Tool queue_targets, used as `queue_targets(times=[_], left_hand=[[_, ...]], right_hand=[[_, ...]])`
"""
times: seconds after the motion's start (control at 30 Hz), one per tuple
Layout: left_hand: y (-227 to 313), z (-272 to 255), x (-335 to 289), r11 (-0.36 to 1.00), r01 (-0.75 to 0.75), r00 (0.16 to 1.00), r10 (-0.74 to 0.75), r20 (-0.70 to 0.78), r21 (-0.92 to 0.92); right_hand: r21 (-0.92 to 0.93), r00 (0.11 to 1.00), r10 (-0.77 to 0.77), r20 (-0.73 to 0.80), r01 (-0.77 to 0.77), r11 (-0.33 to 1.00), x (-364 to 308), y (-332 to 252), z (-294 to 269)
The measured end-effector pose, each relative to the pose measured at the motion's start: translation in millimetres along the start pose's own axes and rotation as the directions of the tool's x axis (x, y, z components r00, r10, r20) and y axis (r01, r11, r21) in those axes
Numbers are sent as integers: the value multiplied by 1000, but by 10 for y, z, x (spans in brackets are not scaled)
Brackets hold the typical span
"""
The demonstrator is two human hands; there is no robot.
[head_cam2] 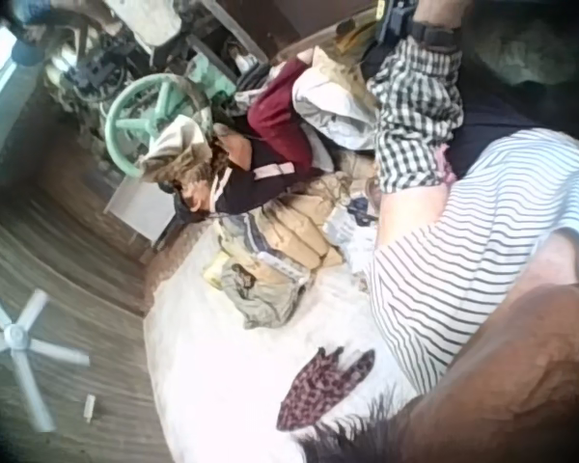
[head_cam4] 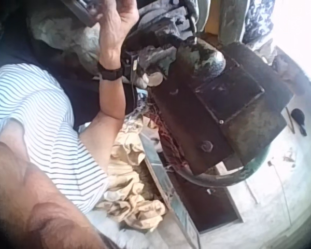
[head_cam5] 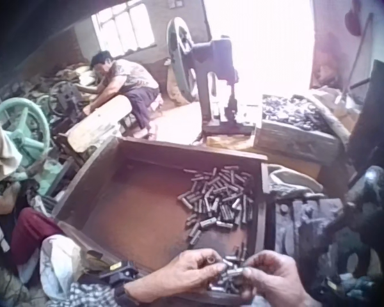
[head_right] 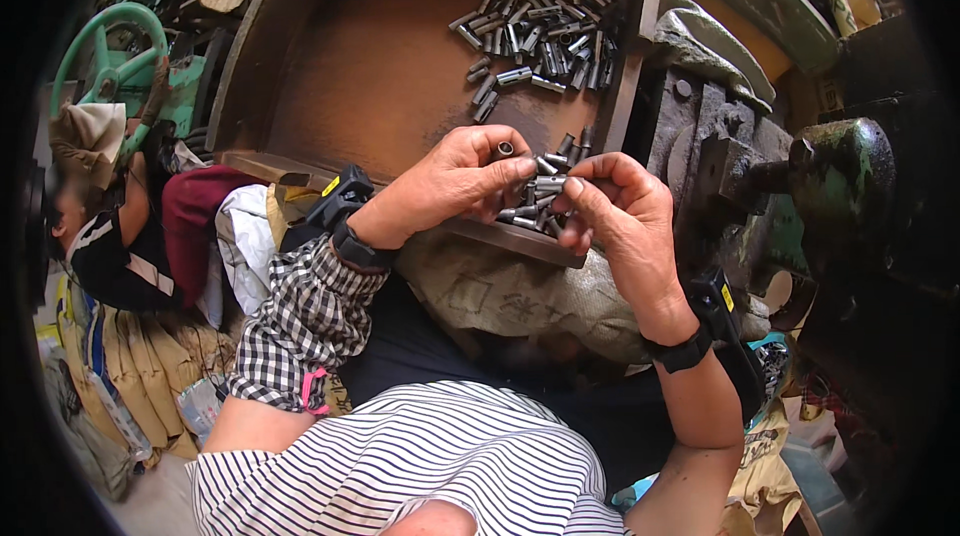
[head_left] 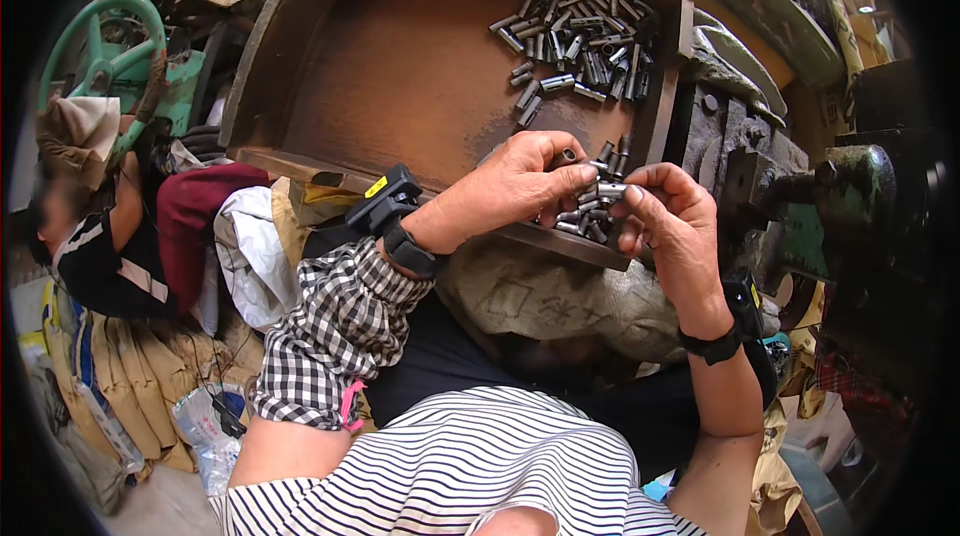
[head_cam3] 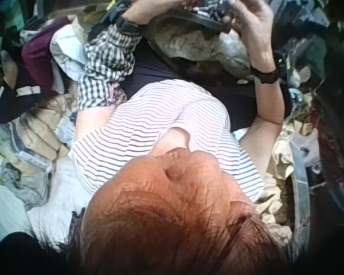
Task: Assembling small metal pins into housings using a manual industrial press.
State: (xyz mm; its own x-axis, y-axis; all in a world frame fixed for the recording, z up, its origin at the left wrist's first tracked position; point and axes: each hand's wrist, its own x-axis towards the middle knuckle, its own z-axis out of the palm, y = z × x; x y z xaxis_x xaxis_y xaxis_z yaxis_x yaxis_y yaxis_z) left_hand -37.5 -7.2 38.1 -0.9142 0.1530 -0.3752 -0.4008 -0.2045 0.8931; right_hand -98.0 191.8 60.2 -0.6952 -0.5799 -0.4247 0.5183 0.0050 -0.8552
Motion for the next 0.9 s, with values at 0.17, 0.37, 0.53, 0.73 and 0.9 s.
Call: queue_targets(times=[0.17,0.37,0.53,0.73,0.9], left_hand=[[-64,-55,39,999,-12,997,15,74,-45],[58,-14,21,944,141,990,-131,54,-298],[-30,40,34,928,72,997,-73,11,-366],[-12,75,34,929,42,998,-58,-34,-367],[-1,96,37,926,47,997,-65,-36,-374]], right_hand=[[-15,999,30,-42,-31,999,-5,11,-3],[-50,997,-3,-80,-1,999,-8,44,-21],[-69,988,-62,-143,53,996,-5,73,-15],[4,979,-24,-202,26,1000,27,126,-27],[91,985,16,-174,0,996,15,140,-31]])
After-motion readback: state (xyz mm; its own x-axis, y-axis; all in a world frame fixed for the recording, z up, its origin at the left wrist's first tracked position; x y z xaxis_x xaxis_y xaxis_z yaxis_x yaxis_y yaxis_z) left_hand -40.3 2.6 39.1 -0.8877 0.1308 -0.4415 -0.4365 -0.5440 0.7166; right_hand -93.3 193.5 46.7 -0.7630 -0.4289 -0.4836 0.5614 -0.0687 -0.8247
